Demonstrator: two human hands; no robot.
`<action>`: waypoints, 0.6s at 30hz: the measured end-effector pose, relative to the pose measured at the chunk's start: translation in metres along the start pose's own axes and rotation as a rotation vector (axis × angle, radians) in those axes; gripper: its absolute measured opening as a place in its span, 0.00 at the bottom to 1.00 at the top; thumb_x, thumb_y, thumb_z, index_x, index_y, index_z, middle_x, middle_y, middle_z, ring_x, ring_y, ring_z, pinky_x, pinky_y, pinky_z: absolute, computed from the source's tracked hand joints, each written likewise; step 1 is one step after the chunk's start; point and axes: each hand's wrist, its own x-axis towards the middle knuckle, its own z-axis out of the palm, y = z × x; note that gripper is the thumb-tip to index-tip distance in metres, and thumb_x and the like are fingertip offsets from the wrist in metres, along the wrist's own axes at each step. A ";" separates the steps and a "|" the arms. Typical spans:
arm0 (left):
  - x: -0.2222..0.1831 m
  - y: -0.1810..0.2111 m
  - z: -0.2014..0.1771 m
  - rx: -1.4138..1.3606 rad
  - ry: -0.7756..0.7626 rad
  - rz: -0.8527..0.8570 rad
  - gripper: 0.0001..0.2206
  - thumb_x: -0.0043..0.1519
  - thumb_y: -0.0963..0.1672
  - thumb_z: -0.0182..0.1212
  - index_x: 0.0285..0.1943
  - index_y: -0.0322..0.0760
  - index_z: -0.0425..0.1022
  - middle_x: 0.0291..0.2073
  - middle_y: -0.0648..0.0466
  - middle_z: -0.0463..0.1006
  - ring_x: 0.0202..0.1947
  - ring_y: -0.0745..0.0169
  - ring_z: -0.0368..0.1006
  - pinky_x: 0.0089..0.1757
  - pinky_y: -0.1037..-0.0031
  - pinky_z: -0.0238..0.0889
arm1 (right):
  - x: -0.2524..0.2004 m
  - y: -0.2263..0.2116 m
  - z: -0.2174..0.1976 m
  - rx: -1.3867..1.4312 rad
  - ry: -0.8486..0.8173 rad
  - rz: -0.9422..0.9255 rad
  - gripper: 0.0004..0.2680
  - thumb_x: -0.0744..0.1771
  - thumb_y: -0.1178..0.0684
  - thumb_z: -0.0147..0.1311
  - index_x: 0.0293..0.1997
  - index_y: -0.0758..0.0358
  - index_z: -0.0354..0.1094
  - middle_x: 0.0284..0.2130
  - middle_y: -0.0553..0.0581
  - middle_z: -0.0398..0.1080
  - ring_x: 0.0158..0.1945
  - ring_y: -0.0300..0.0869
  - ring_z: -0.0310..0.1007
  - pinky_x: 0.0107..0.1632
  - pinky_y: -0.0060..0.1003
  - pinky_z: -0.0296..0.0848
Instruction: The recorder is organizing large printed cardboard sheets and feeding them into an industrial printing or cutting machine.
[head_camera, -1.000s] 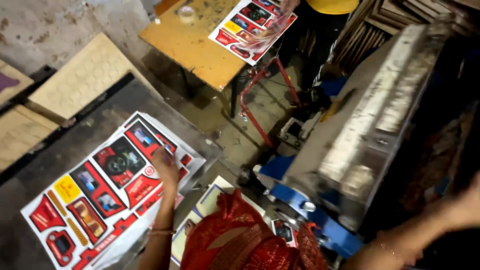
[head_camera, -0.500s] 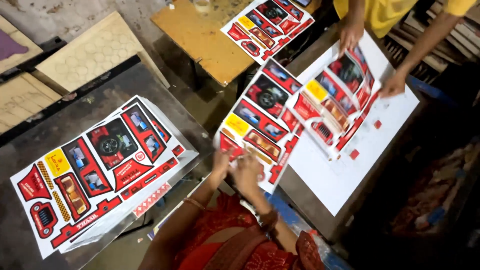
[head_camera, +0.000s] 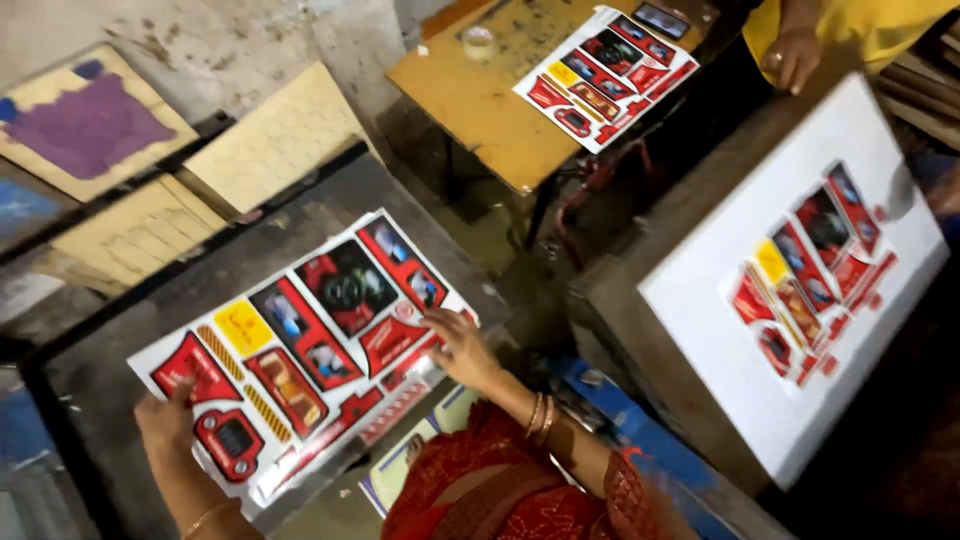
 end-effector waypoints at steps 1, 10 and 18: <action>0.006 -0.006 -0.019 0.010 -0.001 -0.036 0.17 0.63 0.46 0.70 0.54 0.26 0.78 0.42 0.48 0.81 0.37 0.56 0.72 0.41 0.60 0.67 | 0.005 -0.001 0.024 -0.088 -0.046 -0.104 0.26 0.65 0.46 0.64 0.69 0.65 0.60 0.68 0.65 0.60 0.72 0.60 0.55 0.70 0.57 0.54; 0.114 -0.118 -0.032 0.728 0.239 0.368 0.33 0.52 0.52 0.78 0.56 0.20 0.77 0.43 0.28 0.79 0.41 0.31 0.77 0.44 0.54 0.70 | 0.038 -0.097 0.005 -0.571 -0.719 0.344 0.47 0.55 0.42 0.74 0.78 0.50 0.34 0.74 0.66 0.36 0.77 0.65 0.32 0.71 0.66 0.42; 0.149 -0.111 0.006 0.338 -0.407 0.143 0.14 0.66 0.48 0.62 0.54 0.35 0.81 0.44 0.37 0.83 0.48 0.41 0.78 0.50 0.59 0.68 | 0.020 0.032 0.052 -0.454 -0.218 0.555 0.43 0.58 0.51 0.69 0.78 0.62 0.35 0.69 0.76 0.49 0.67 0.70 0.54 0.67 0.54 0.60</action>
